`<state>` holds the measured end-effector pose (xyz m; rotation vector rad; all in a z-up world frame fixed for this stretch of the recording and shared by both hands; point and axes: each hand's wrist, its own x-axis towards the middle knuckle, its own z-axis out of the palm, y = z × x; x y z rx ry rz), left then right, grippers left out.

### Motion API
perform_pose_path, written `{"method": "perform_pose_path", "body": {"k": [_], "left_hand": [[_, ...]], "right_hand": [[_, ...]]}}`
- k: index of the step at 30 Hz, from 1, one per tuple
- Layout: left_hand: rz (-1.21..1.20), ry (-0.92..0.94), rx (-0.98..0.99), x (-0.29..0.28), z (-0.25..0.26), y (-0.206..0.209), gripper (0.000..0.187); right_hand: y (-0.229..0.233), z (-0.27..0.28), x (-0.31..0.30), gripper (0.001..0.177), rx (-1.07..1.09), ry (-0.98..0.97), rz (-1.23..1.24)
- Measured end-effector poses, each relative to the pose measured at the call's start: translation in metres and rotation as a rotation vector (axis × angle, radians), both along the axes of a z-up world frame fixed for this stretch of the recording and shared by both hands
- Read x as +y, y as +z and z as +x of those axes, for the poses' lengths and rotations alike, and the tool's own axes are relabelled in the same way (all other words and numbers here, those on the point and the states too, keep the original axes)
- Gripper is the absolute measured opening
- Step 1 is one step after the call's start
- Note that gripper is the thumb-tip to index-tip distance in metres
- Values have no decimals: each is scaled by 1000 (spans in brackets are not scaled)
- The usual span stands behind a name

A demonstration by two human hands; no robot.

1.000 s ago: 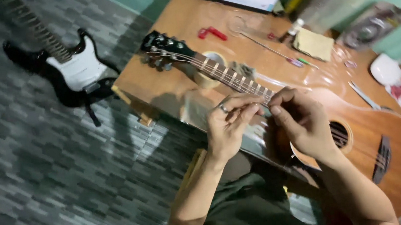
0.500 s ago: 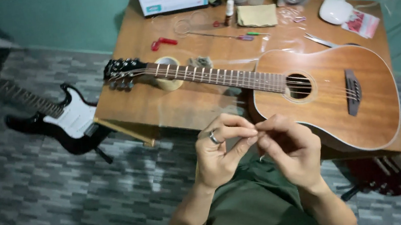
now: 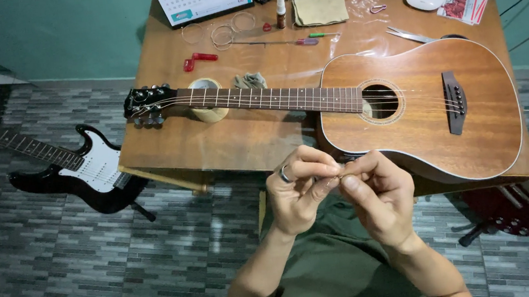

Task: The person changes a string on an acoustic guitar. They remove the old string from the headstock, thread a new string through the bridge, and wind it onto the tuning peg.

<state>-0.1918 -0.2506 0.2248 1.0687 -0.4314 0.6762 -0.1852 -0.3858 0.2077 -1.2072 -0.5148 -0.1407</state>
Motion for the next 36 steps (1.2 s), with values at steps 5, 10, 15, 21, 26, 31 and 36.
{"method": "perform_pose_path", "body": {"k": [5,10,15,21,26,31,36], "left_hand": [[335,295,-92,9,5,10,5],[820,623,-206,17,13,13,7],[1114,587,-236,23,9,20,9],[583,261,62,25,5,15,10],[180,146,109,-3,5,-23,26],[151,253,-6,-9,11,-34,23],[281,477,-55,-5,15,-22,5]], "right_hand": [[15,4,-6,11,-125,-118,-240],[32,11,-10,8,-450,-330,-575],[14,33,-26,11,-729,-228,-743],[-22,30,-29,6,-76,-158,-375],[-22,23,-7,12,214,-46,2],[-18,15,6,13,408,81,234],[-26,12,10,11,270,-40,82]]}}
